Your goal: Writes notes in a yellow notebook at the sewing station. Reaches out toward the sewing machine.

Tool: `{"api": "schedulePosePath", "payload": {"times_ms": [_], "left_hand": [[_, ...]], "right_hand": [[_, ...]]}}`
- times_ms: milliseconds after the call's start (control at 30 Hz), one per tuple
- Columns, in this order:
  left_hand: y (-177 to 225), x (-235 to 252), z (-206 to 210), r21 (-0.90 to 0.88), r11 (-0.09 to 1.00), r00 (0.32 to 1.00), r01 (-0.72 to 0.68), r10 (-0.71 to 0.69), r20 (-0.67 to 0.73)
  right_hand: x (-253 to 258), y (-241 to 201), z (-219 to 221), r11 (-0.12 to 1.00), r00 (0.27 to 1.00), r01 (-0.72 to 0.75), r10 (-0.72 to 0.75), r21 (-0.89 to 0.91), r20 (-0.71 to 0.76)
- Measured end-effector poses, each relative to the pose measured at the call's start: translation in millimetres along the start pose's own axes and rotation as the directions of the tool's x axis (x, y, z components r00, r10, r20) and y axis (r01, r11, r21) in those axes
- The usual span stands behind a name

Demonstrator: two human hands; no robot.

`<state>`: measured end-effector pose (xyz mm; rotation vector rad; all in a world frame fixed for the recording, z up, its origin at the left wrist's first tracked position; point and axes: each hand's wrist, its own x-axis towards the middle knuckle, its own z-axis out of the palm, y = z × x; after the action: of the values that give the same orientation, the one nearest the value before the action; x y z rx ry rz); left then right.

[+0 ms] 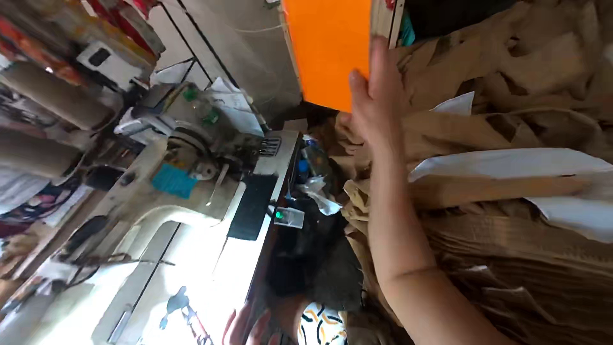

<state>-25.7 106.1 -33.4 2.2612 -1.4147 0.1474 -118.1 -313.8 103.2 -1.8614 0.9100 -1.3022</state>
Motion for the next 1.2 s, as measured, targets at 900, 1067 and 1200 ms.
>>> {"api": "schedulePosePath", "payload": {"times_ms": [900,1067,1200], "left_hand": [[-53.3,107.6,55.8,-0.144,0.976,0.976,0.163,-0.138,0.168],[-58.9,112.6,65.1,-0.178,0.983,0.996,0.048,-0.034,0.084],[-50.6,102.1,51.9,-0.26,0.963,0.992,0.072,-0.042,0.12]], "right_hand": [[131.0,231.8,232.2,0.86,0.782,-0.501,0.496,-0.094,0.377],[111.1,149.6,175.2,0.816,0.867,-0.487,0.408,0.31,0.287],[62.0,64.3,155.2,0.738,0.902,-0.43,0.367,0.52,0.226]]}}
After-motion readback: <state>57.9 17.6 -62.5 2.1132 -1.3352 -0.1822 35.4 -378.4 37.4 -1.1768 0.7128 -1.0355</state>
